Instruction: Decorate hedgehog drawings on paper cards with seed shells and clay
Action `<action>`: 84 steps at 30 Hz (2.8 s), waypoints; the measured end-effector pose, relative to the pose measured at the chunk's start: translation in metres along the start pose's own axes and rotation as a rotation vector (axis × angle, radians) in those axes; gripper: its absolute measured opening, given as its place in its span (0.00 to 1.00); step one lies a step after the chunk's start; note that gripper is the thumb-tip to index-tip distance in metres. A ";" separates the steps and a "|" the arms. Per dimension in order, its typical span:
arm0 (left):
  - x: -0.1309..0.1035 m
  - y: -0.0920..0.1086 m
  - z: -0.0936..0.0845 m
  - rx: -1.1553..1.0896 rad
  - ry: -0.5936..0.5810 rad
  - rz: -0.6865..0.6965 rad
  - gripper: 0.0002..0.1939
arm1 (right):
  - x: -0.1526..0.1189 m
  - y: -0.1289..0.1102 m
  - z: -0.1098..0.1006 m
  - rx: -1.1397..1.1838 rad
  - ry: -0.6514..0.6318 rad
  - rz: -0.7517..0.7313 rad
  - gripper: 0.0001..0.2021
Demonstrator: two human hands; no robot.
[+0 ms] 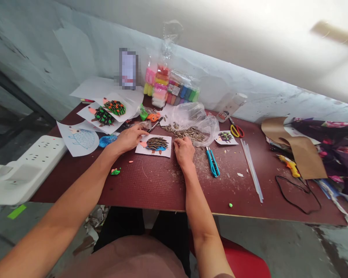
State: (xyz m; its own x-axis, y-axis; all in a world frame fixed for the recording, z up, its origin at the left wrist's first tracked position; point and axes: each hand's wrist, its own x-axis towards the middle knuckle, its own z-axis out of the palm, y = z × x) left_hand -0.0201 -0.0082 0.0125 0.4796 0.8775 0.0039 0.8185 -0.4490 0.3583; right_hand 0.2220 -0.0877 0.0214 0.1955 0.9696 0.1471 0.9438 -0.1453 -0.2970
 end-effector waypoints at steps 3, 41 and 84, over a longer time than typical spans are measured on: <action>0.000 0.000 0.000 0.011 0.009 0.013 0.21 | 0.002 -0.001 0.003 -0.036 -0.018 -0.030 0.10; 0.000 -0.002 0.002 0.021 0.022 0.031 0.20 | -0.005 0.009 0.010 0.223 -0.001 -0.217 0.15; -0.001 0.002 -0.001 0.036 0.001 -0.002 0.21 | -0.017 -0.008 0.006 0.297 -0.015 -0.282 0.05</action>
State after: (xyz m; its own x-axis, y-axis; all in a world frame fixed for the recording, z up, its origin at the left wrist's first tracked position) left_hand -0.0197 -0.0100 0.0145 0.4779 0.8784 0.0038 0.8303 -0.4532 0.3243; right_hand 0.2091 -0.1017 0.0153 -0.0660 0.9664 0.2486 0.8415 0.1878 -0.5066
